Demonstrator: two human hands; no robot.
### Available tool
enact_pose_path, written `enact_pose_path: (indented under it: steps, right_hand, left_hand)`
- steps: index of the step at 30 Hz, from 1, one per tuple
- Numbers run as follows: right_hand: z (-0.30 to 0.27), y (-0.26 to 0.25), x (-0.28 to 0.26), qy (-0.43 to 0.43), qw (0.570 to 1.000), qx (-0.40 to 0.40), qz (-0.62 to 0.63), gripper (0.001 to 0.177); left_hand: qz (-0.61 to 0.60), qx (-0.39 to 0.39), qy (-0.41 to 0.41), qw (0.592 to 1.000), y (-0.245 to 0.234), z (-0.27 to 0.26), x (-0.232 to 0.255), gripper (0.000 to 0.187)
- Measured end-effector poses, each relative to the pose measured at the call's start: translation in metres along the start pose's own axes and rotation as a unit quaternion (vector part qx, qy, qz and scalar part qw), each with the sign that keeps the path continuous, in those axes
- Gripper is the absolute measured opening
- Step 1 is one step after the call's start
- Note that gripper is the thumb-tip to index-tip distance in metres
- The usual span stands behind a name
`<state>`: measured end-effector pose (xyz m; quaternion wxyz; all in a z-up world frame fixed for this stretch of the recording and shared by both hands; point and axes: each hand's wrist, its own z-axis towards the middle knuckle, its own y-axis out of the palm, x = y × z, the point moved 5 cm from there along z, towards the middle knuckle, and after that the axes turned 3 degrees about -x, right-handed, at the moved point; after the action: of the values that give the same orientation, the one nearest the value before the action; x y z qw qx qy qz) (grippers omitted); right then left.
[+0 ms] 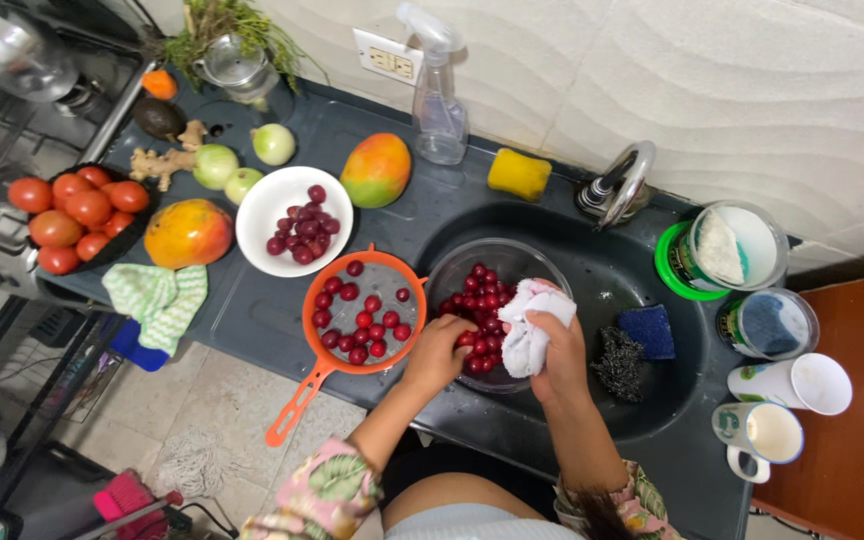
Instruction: The person dries red grapes one by one using a white cloth. They pick each grape from an orange strainer, wipe it with the cloth, and place it into a clear bowl in the sink. The process is repeated continuously throughout the clip.
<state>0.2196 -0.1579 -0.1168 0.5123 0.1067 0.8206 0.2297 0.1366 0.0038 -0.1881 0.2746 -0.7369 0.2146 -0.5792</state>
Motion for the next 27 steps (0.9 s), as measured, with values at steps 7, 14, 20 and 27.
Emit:
enact_pose_path:
  steps: [7,14,20,27]
  right_hand:
    - [0.022,-0.037,0.009,-0.005,0.999,0.027,0.031,0.053]
    - [0.016,-0.014,0.011,0.053,0.998,0.001,0.042,0.072]
    - [0.031,-0.026,0.061,0.189,0.974,0.019,0.121,0.071]
    - [0.036,-0.015,0.096,0.306,0.944,0.039,0.121,0.057]
  left_hand:
    - [0.057,-0.039,0.0,0.998,0.02,0.042,0.002,0.034]
    - [0.098,-0.075,0.014,0.992,0.042,0.046,-0.018,0.034]
    - [0.038,-0.013,0.046,0.998,-0.003,0.007,0.006,0.025]
    - [0.126,0.26,-0.018,0.957,-0.115,-0.025,-0.041,0.022]
